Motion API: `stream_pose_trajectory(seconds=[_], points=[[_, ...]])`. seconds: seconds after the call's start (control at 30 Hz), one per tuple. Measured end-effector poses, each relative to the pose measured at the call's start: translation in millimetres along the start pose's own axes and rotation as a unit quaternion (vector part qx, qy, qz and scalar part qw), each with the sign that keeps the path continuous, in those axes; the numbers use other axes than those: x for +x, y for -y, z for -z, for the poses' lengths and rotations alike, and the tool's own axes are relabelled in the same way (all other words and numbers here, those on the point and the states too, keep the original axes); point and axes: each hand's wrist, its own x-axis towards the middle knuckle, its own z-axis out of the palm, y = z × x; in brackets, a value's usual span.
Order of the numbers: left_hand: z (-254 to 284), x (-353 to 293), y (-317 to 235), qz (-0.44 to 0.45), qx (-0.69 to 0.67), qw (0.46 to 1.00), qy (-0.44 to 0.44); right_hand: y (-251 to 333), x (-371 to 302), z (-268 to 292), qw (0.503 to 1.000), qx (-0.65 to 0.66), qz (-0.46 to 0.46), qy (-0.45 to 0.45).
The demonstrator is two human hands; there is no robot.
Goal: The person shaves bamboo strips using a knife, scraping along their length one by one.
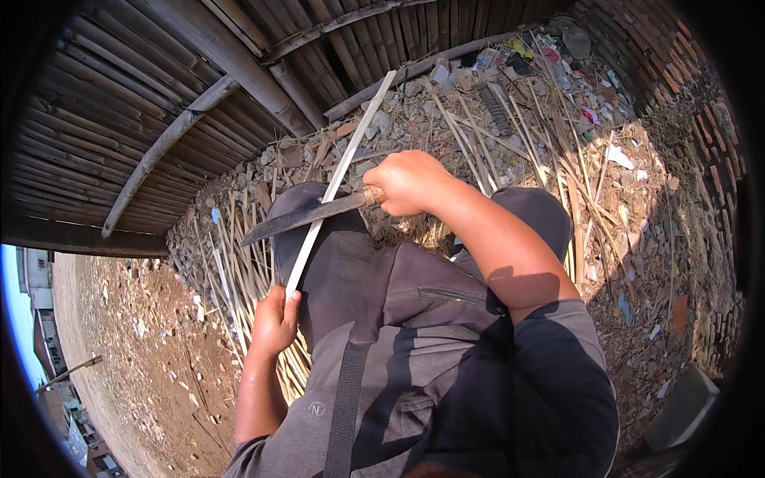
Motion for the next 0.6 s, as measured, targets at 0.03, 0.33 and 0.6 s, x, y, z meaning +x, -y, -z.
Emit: stream_pose_trajectory(seconds=[0.03,0.33,0.6], points=[[-4,3,-1,0.000,-0.001,1.000,0.002,-10,2,2,0.999,0.032,0.006,0.040],[2,1,-2,-0.003,0.022,1.000,-0.010,-30,14,8,0.985,0.125,-0.113,-0.031],[-8,1,4,-0.016,-0.033,0.999,0.004,-94,10,3,0.948,0.200,-0.221,-0.112]])
